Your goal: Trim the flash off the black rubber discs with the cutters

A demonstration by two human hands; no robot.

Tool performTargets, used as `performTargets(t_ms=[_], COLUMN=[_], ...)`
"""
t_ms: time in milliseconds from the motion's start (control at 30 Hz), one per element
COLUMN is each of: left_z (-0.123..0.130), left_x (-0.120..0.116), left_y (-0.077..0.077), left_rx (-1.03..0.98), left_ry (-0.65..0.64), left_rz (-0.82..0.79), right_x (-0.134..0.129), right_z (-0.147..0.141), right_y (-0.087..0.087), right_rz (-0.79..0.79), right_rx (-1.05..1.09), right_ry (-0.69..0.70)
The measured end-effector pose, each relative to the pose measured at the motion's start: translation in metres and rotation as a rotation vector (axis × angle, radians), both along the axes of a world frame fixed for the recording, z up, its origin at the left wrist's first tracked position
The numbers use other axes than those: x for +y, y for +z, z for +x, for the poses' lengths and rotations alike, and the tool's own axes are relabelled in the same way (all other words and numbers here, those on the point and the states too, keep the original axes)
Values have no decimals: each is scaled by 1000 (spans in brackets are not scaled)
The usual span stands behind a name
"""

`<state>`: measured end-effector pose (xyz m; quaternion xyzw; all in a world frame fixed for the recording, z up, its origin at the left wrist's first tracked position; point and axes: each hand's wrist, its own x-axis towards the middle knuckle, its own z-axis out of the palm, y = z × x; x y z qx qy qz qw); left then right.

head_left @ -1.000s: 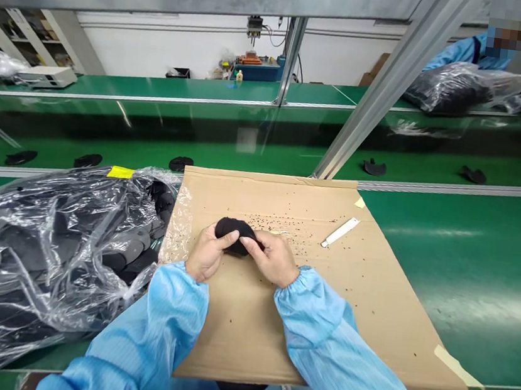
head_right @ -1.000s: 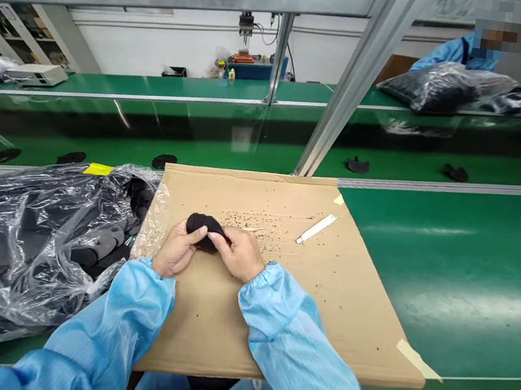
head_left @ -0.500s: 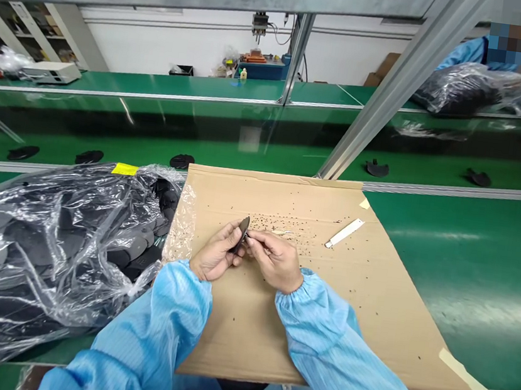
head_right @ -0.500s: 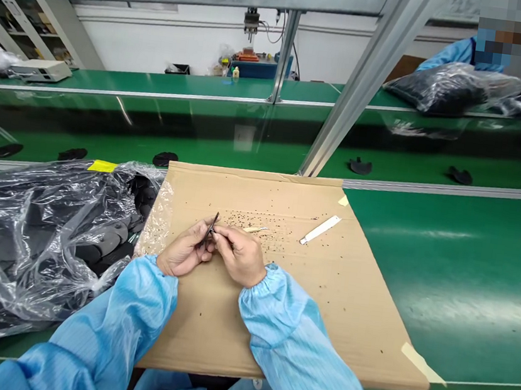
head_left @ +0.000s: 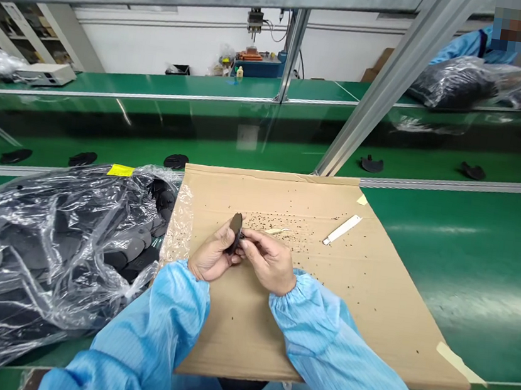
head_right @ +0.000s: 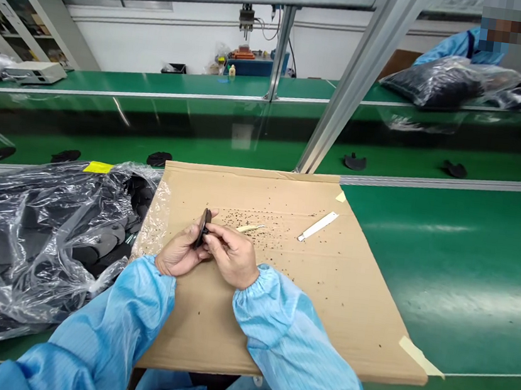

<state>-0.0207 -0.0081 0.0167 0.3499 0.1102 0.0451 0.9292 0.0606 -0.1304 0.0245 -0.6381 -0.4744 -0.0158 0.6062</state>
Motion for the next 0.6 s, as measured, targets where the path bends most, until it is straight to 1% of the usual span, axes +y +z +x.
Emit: performTargets(t_ms=[100,200,267,367,500,567,600], left_z=[0,0,0,0,1,4,5], left_x=[1,2,2,2,0,-1,-2], left_y=[0,1,1,0,1,2,2], left_rx=[-19,-11,1,35,71,62,44], left_ry=[3,-6,-16,-24,5,59,118], left_rz=[27,2,-12,-13,-6,15,44], right_x=[-1,-2,-2,-2,-2,-1,-1], right_z=[1,3,4,3,1,1,2], right_y=[1,3,4,5,5,3,2], right_rz=[6,6,8,-13,-57,-52,-50], right_rx=[-35,-122,-162,-167,-108,8,110], right_ry=[21,27,21,-8,-27,-1,27])
